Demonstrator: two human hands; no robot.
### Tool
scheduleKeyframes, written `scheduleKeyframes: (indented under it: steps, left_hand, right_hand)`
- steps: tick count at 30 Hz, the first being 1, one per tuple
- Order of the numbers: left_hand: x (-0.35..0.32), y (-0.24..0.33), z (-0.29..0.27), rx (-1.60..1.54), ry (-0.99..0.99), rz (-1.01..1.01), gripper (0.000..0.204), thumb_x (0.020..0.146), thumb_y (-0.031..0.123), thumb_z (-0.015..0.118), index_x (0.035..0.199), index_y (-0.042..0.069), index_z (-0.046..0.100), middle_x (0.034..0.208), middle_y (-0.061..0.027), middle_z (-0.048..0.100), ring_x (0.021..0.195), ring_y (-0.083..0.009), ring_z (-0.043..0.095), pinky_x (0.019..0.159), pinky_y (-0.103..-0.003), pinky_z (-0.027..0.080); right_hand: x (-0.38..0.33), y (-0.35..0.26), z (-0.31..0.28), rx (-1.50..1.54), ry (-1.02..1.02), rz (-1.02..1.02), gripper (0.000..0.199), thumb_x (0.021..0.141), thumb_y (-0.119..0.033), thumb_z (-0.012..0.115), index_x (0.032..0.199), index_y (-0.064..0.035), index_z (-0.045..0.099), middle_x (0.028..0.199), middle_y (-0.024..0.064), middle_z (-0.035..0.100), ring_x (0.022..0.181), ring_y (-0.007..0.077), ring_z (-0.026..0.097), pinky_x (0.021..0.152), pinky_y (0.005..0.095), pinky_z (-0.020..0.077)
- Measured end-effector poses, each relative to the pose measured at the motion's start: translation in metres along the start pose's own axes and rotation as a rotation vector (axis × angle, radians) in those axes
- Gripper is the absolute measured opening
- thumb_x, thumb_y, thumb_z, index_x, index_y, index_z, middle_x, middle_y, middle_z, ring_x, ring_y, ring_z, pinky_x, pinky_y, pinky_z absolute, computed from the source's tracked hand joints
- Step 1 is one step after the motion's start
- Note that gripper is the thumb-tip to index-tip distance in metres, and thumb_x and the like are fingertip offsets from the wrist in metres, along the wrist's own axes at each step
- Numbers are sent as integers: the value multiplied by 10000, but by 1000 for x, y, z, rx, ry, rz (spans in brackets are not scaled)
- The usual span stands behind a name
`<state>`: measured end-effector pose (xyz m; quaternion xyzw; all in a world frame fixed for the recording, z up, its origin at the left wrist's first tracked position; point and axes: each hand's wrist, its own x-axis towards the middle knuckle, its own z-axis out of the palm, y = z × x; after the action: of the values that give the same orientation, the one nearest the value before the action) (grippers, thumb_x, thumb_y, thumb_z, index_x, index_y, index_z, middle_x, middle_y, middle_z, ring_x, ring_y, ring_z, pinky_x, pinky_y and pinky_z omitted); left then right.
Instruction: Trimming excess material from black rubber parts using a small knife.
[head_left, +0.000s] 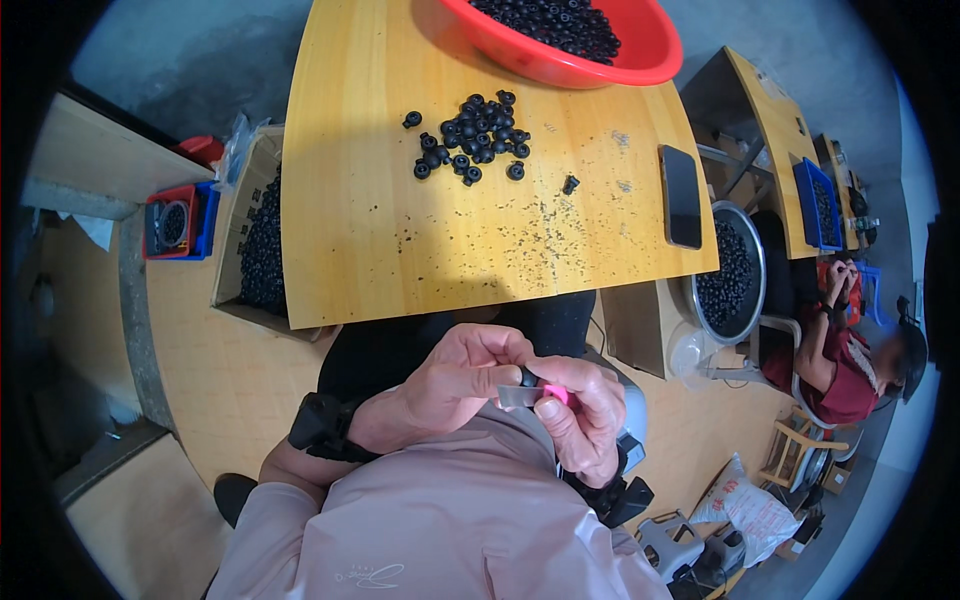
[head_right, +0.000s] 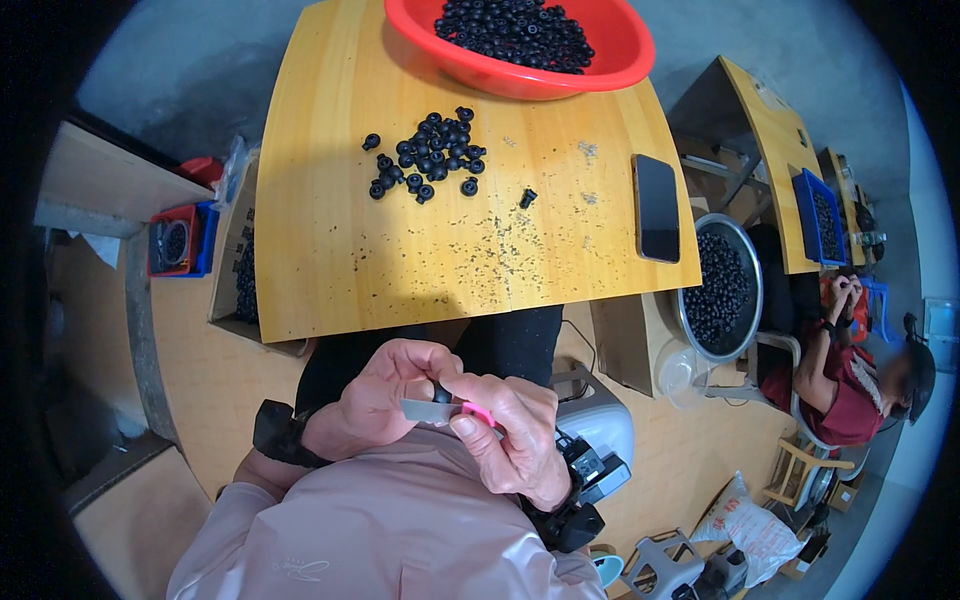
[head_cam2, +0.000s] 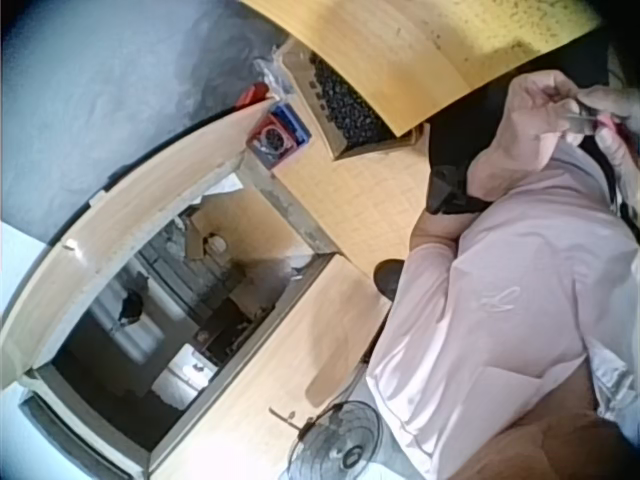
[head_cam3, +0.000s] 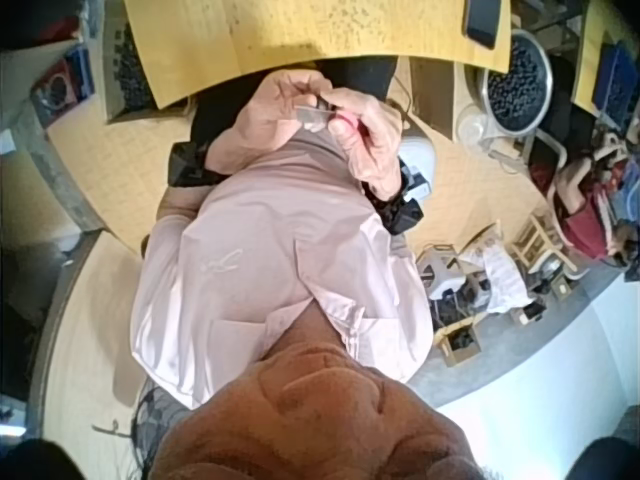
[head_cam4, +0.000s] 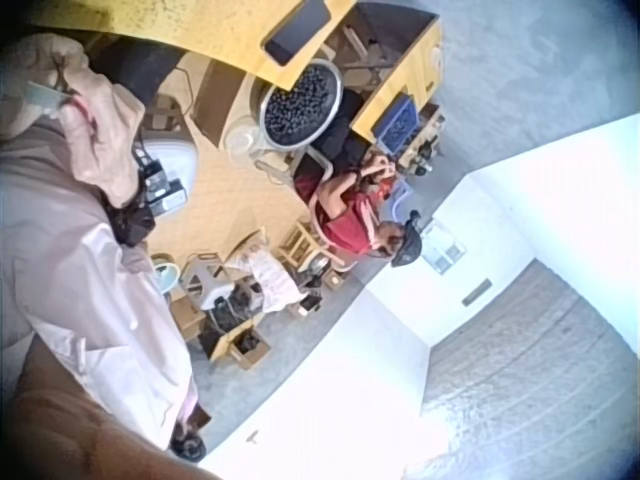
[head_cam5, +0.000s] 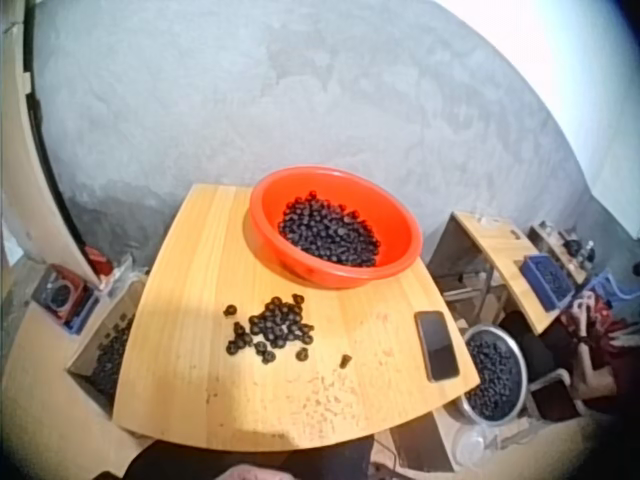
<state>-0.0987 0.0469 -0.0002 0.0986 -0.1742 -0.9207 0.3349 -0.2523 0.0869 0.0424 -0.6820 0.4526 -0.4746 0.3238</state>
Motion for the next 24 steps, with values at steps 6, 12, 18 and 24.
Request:
scheduleKeyframes:
  steps: [6, 12, 18, 24]
  left_hand:
    - [-4, 2, -2, 66, 28, -17, 275, 759, 216, 679, 826, -20, 555, 746, -41, 545, 695, -95, 513, 622, -222, 384]
    - [-14, 12, 19, 303, -182, -23, 300, 757, 236, 687, 740, -28, 547, 669, -91, 515, 616, -136, 480, 554, -236, 355]
    - [-11, 7, 9, 28, -94, -34, 306, 734, 247, 710, 794, -7, 550, 674, -20, 485, 588, -79, 437, 534, -205, 339]
    - [-9, 7, 1, -2, -37, -42, 307, 733, 230, 710, 813, -19, 550, 679, -26, 507, 599, -85, 446, 542, -213, 346]
  right_hand:
    - [3, -4, -3, 56, -103, 117, 189, 793, -104, 582, 940, 14, 570, 672, 102, 584, 503, 203, 539, 491, 275, 422]
    - [11, 50, -6, -89, 170, 440, 107, 855, -100, 508, 938, -54, 557, 539, 12, 403, 483, 78, 366, 450, 234, 307]
    - [9, 36, 1, 358, 166, 429, 125, 847, -83, 528, 938, -1, 553, 630, -52, 416, 567, 36, 330, 534, 176, 278]
    - [11, 4, 1, 644, 19, 360, 371, 676, -125, 738, 959, 36, 559, 670, -33, 461, 590, 48, 381, 545, 189, 300]
